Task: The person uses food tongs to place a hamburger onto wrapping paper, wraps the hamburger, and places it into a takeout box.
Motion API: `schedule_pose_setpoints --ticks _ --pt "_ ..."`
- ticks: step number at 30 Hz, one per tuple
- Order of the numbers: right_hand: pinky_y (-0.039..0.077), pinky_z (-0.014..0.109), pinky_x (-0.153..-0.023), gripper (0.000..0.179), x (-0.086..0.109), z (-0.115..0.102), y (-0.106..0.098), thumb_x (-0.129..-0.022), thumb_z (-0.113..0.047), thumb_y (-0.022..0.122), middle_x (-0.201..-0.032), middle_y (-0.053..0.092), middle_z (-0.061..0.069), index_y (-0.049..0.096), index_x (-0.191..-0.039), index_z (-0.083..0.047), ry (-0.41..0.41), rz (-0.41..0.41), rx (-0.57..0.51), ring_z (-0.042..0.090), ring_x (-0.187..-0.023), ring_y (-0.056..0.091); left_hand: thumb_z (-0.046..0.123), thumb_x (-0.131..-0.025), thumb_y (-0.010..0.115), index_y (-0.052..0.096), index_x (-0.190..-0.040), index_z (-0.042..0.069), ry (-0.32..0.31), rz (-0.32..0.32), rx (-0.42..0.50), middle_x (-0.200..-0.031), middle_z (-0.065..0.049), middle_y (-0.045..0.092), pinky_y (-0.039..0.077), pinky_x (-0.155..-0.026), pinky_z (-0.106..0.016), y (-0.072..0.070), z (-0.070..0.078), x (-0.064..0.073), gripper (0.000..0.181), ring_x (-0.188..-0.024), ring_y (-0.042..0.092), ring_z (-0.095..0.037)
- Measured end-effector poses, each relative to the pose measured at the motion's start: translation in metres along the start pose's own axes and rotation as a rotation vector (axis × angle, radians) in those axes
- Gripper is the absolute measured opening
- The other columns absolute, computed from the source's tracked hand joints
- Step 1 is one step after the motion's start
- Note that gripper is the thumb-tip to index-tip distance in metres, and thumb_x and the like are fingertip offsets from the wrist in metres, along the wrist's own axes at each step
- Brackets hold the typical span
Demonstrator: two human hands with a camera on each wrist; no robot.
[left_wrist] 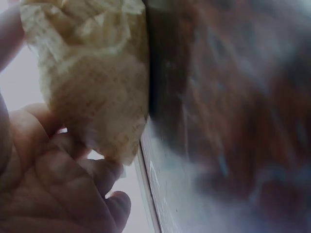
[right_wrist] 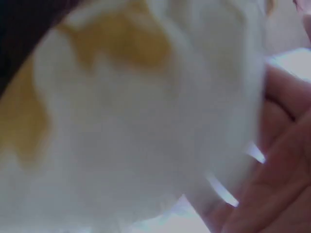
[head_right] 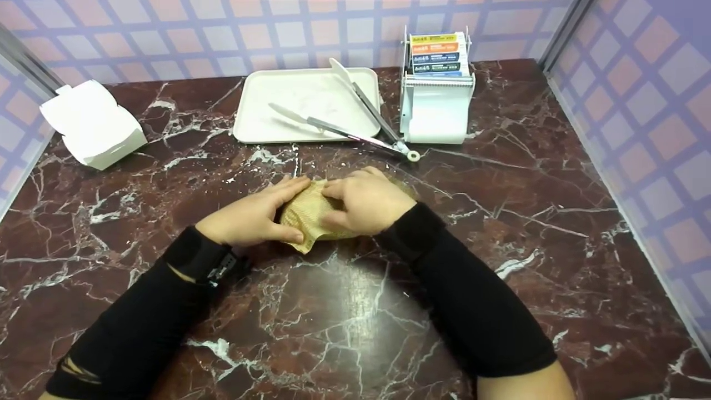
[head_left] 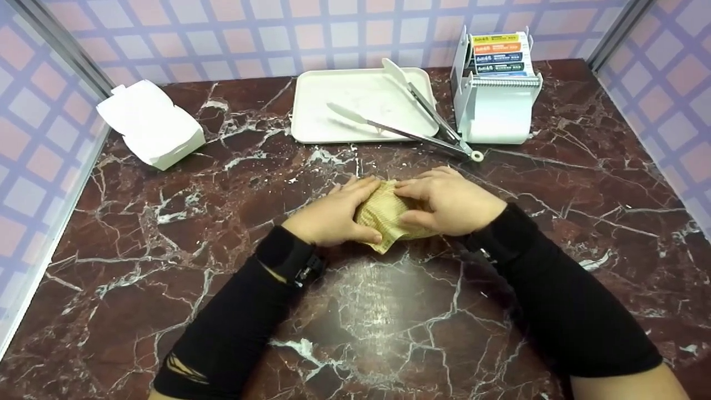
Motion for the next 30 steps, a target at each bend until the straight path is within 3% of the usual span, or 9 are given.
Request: schedule_pose_setpoints --ticks 4,9,21,30 --pt "0.031 0.058 -0.126 0.081 -0.006 -0.006 0.005 -0.092 -0.058 0.073 -0.152 0.060 0.017 0.055 -0.150 -0.005 0.032 0.014 0.027 0.039 -0.140 0.056 0.049 -0.082 0.087 0.021 -0.169 0.013 -0.011 0.022 -0.026 -0.177 -0.008 0.021 0.004 -0.135 -0.054 -0.001 0.002 -0.002 0.115 -0.164 0.012 -0.037" --pt "0.030 0.060 -0.127 0.093 -0.006 -0.004 0.014 -0.088 -0.056 0.079 -0.158 0.053 0.018 0.045 -0.158 -0.005 0.065 -0.023 0.054 0.041 -0.145 0.051 0.045 -0.079 0.090 0.022 -0.169 0.014 -0.031 0.021 -0.041 -0.176 -0.008 0.023 0.003 -0.134 -0.057 0.001 0.004 -0.005 0.117 -0.164 0.013 -0.038" --pt "0.022 0.064 -0.130 0.097 -0.003 0.009 0.017 -0.085 -0.051 0.084 -0.156 0.056 0.016 0.041 -0.162 -0.012 0.124 -0.096 0.037 0.043 -0.150 0.044 0.045 -0.072 0.094 0.025 -0.168 0.020 -0.049 0.020 -0.119 -0.173 -0.005 0.032 0.000 -0.133 -0.061 0.003 0.007 -0.009 0.121 -0.162 0.025 -0.029" --pt "0.025 0.063 -0.129 0.096 -0.002 0.010 0.015 -0.082 -0.049 0.086 -0.157 0.055 0.015 0.045 -0.160 -0.010 0.093 -0.084 0.022 0.044 -0.149 0.045 0.046 -0.067 0.097 0.026 -0.167 0.024 -0.095 0.030 -0.157 -0.174 -0.006 0.030 -0.004 -0.131 -0.066 0.004 0.005 -0.013 0.124 -0.161 0.021 -0.041"
Point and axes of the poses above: each hand's wrist, its own x-axis away from the middle knuckle, its own y-axis out of the palm, z = x × y, the point moved 9 cm from there along -x, towards the middle knuckle
